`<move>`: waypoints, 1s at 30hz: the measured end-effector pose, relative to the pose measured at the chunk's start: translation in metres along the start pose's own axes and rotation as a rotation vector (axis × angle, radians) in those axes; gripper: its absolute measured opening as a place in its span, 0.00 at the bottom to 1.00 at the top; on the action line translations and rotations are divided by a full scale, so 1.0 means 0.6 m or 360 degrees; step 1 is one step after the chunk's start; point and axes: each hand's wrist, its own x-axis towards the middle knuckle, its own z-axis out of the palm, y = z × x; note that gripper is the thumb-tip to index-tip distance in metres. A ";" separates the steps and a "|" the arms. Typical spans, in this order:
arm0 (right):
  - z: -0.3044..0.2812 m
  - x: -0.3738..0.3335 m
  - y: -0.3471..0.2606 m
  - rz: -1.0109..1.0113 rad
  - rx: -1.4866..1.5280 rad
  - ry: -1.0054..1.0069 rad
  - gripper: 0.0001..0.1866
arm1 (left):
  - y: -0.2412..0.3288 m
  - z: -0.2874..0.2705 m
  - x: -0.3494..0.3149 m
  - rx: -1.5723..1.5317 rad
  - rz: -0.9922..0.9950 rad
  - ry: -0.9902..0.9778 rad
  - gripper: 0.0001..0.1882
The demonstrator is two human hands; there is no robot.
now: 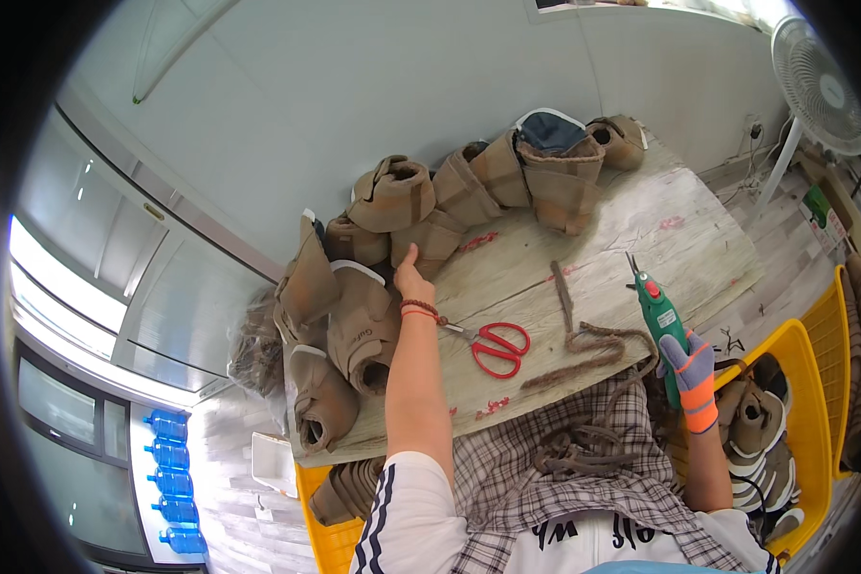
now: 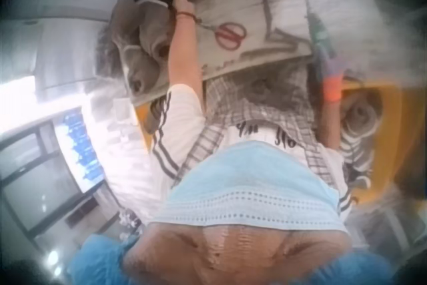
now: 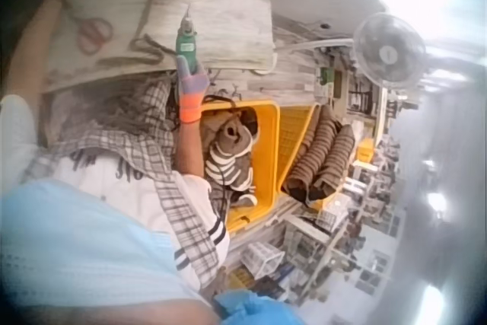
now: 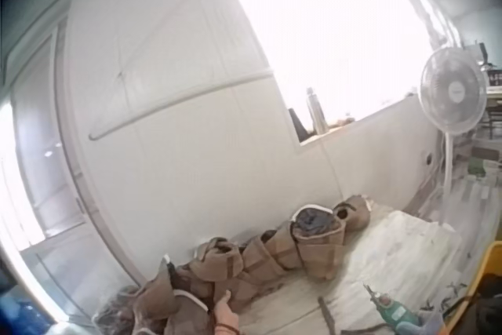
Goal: The person trims the fuzzy lining of shoe uppers using scissors and then uses a green electric tool to smooth or clean the interior. The person handles multiple shoe uppers one at a time, placing trimmed pieces into a yellow bin.
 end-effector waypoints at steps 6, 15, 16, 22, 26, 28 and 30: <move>0.013 -0.011 -0.008 0.0077 -0.0054 -0.0011 0.14 | -0.047 0.001 -0.088 0.0433 0.0420 -0.0166 0.21; 0.034 -0.029 -0.007 -0.0038 -0.0257 -0.0164 0.21 | 0.057 -0.023 -0.349 0.2109 0.1332 -0.0483 0.15; 0.045 -0.031 -0.010 -0.0047 -0.0270 -0.0195 0.21 | 0.069 -0.031 -0.360 0.2133 0.1643 -0.0538 0.15; 0.083 -0.048 0.013 -0.0507 -0.0714 -0.0214 0.31 | 0.154 -0.055 -0.430 0.1185 0.1054 -0.0260 0.14; 0.109 -0.071 -0.045 -0.0862 -0.0868 -0.0324 0.32 | 0.245 -0.076 -0.451 0.0015 0.0593 -0.0427 0.18; 0.120 -0.073 -0.068 -0.1026 -0.0901 -0.0359 0.33 | 0.282 -0.090 -0.455 -0.0244 0.0394 -0.0482 0.17; 0.129 -0.070 -0.084 -0.1248 -0.0939 -0.0338 0.34 | 0.306 -0.100 -0.459 -0.0364 0.0235 -0.0563 0.17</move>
